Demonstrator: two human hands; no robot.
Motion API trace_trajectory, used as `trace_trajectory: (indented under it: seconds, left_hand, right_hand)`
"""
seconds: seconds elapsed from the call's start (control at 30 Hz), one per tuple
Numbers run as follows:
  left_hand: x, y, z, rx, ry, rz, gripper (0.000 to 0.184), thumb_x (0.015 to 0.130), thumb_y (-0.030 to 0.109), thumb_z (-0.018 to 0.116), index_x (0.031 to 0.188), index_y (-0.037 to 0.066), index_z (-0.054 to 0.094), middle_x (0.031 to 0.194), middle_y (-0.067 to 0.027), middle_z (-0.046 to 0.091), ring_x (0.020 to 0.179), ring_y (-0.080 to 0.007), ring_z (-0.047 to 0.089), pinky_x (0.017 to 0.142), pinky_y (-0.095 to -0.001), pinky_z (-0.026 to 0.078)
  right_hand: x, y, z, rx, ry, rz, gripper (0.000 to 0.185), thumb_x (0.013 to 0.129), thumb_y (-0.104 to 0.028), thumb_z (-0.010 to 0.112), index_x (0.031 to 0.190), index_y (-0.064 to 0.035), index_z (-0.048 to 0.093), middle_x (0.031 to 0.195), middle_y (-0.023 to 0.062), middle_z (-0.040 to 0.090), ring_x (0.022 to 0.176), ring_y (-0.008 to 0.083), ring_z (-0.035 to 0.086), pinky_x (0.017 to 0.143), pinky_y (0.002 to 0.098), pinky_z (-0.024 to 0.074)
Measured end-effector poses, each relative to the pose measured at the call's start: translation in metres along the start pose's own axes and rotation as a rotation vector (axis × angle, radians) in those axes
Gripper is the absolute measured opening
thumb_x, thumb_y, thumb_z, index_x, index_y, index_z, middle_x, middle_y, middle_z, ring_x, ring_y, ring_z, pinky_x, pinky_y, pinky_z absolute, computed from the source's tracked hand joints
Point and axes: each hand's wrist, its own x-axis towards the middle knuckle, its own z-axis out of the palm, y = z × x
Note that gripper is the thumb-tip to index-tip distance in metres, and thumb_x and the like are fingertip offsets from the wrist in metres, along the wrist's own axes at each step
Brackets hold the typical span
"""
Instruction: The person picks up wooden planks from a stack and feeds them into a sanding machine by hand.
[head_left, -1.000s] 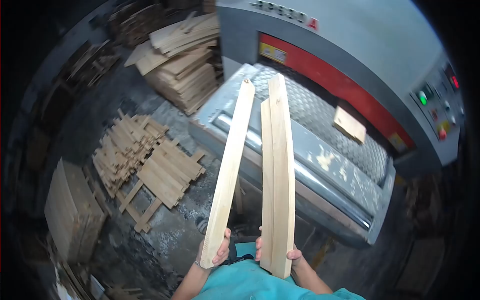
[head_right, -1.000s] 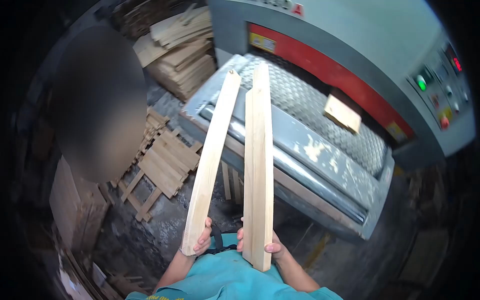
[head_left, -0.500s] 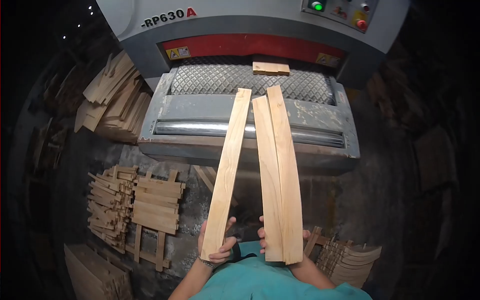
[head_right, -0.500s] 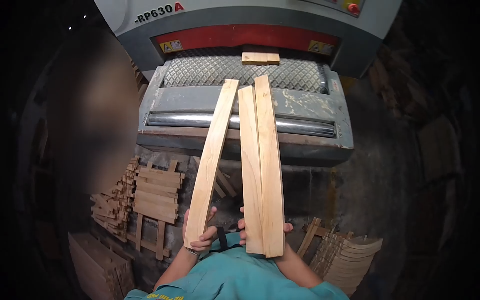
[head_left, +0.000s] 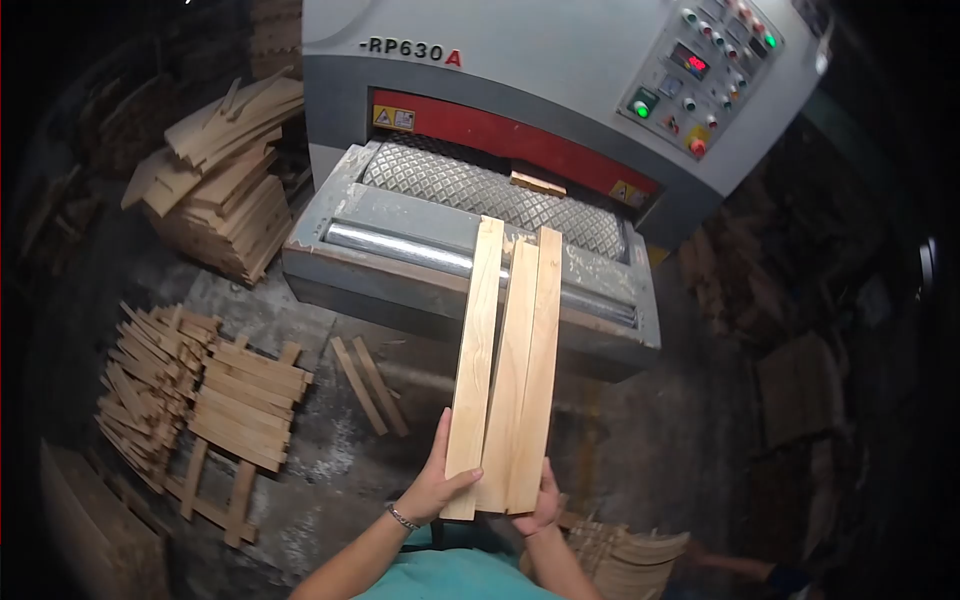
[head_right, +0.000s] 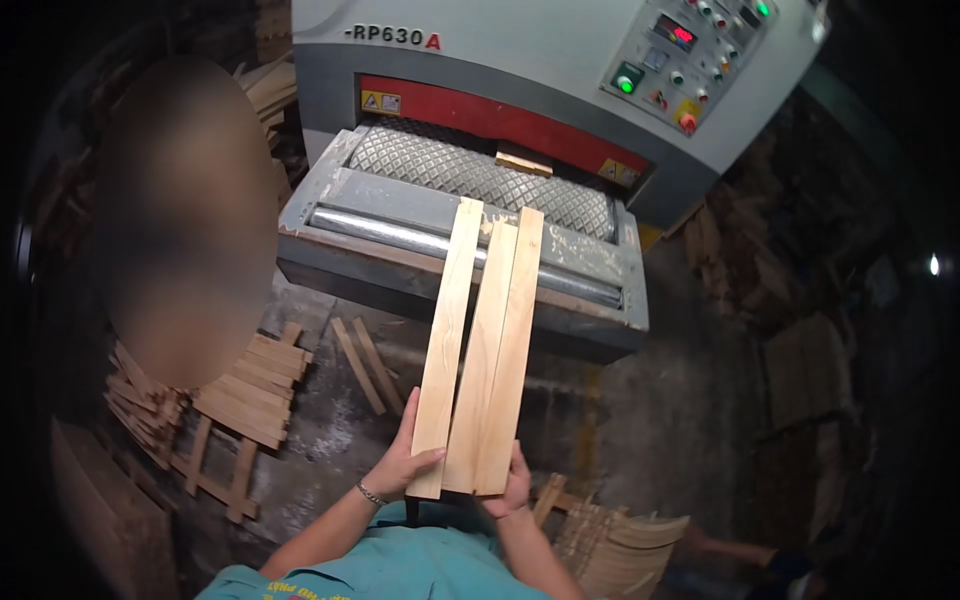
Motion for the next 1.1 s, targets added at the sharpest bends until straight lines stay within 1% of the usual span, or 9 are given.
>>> trace_trajectory:
  seconds: [0.03,0.17,0.43,0.57,0.6,0.7,0.87,0.93,1.1]
  left_hand:
    - [0.003,-0.005,0.003,0.063,0.031,0.064,0.101,0.086,0.013,0.067,0.152,0.012,-0.009,0.149,-0.0157,0.028,0.137,-0.0243,0.031,0.112,-0.0362,0.027]
    - [0.021,-0.01,0.003,0.106,0.023,0.113,0.103,0.082,0.01,0.071,0.152,0.009,-0.005,0.149,-0.0169,0.028,0.136,-0.0237,0.032,0.111,-0.0363,0.028]
    - [0.099,0.015,-0.003,0.153,0.05,0.124,0.101,0.079,0.004,0.072,0.152,0.007,0.002,0.147,-0.0168,0.032,0.135,-0.0229,0.034,0.111,-0.0357,0.029]
    - [0.141,0.038,-0.004,0.19,0.074,0.067,0.099,0.081,0.003,0.071,0.152,0.006,0.002,0.145,-0.0168,0.035,0.13,-0.0224,0.041,0.107,-0.0353,0.036]
    - [0.152,0.05,0.0,0.215,0.112,0.035,0.097,0.082,0.004,0.071,0.152,0.006,0.004,0.138,-0.0186,0.044,0.123,-0.0229,0.049,0.101,-0.0359,0.042]
    - [0.186,0.062,0.0,0.226,0.139,-0.03,0.097,0.082,0.004,0.071,0.151,0.008,0.004,0.13,-0.0203,0.052,0.118,-0.0237,0.055,0.097,-0.0368,0.046]
    - [0.217,0.068,0.001,0.302,0.264,-0.08,0.082,0.08,0.003,0.072,0.141,0.009,0.019,0.112,-0.022,0.062,0.102,-0.0242,0.064,0.085,-0.0385,0.054]
    - [0.221,0.067,0.003,0.303,0.285,-0.069,0.083,0.079,0.002,0.073,0.142,0.008,0.018,0.111,-0.0218,0.062,0.101,-0.0243,0.064,0.083,-0.0373,0.055]
    - [0.229,0.068,0.003,0.374,0.328,-0.079,0.085,0.079,0.001,0.073,0.143,0.007,0.018,0.112,-0.0235,0.061,0.099,-0.0247,0.065,0.08,-0.0365,0.056]
  right_hand:
    - [0.002,0.0,0.001,-0.099,0.057,-0.026,0.066,0.098,-0.051,0.04,0.144,-0.004,0.035,0.141,0.0161,0.047,0.126,0.0332,0.048,0.106,0.0468,0.0396]
    - [0.009,-0.01,0.022,-0.39,0.088,-0.043,0.068,0.099,-0.054,0.035,0.145,-0.004,0.032,0.145,0.0141,0.042,0.13,0.0303,0.044,0.108,0.0449,0.0364]
    - [0.071,-0.056,0.046,-0.467,0.106,-0.018,0.067,0.1,-0.052,0.034,0.143,-0.0013,0.034,0.141,0.015,0.046,0.127,0.0283,0.048,0.106,0.0425,0.0395]
    - [0.11,-0.086,0.048,-0.51,0.087,-0.002,0.061,0.102,-0.046,0.034,0.139,0.0017,0.038,0.135,0.0154,0.051,0.121,0.0263,0.054,0.102,0.0398,0.0432]
    - [0.119,-0.093,0.051,-0.515,0.079,-0.002,0.059,0.102,-0.044,0.035,0.138,0.0025,0.039,0.134,0.0155,0.053,0.119,0.0258,0.055,0.101,0.0391,0.044]
    - [0.146,-0.111,0.053,-0.502,0.056,-0.014,0.05,0.102,-0.037,0.041,0.13,0.004,0.046,0.123,0.0118,0.059,0.111,0.0209,0.06,0.096,0.0351,0.048]
    - [0.161,-0.131,0.053,-0.739,0.102,0.087,0.046,0.102,-0.039,0.043,0.122,-0.0003,0.054,0.11,0.0054,0.062,0.1,0.0142,0.062,0.083,0.0327,0.0539]
    - [0.165,-0.139,0.05,-0.847,0.09,0.119,0.045,0.101,-0.043,0.043,0.113,-0.0028,0.06,0.102,0.0033,0.064,0.092,0.0114,0.063,0.071,0.0305,0.056]
    - [0.18,-0.158,0.05,-0.984,-0.059,0.162,0.046,0.101,-0.044,0.043,0.108,-0.0024,0.061,0.087,0.0031,0.065,0.075,0.0106,0.064,0.062,0.0257,0.0534]
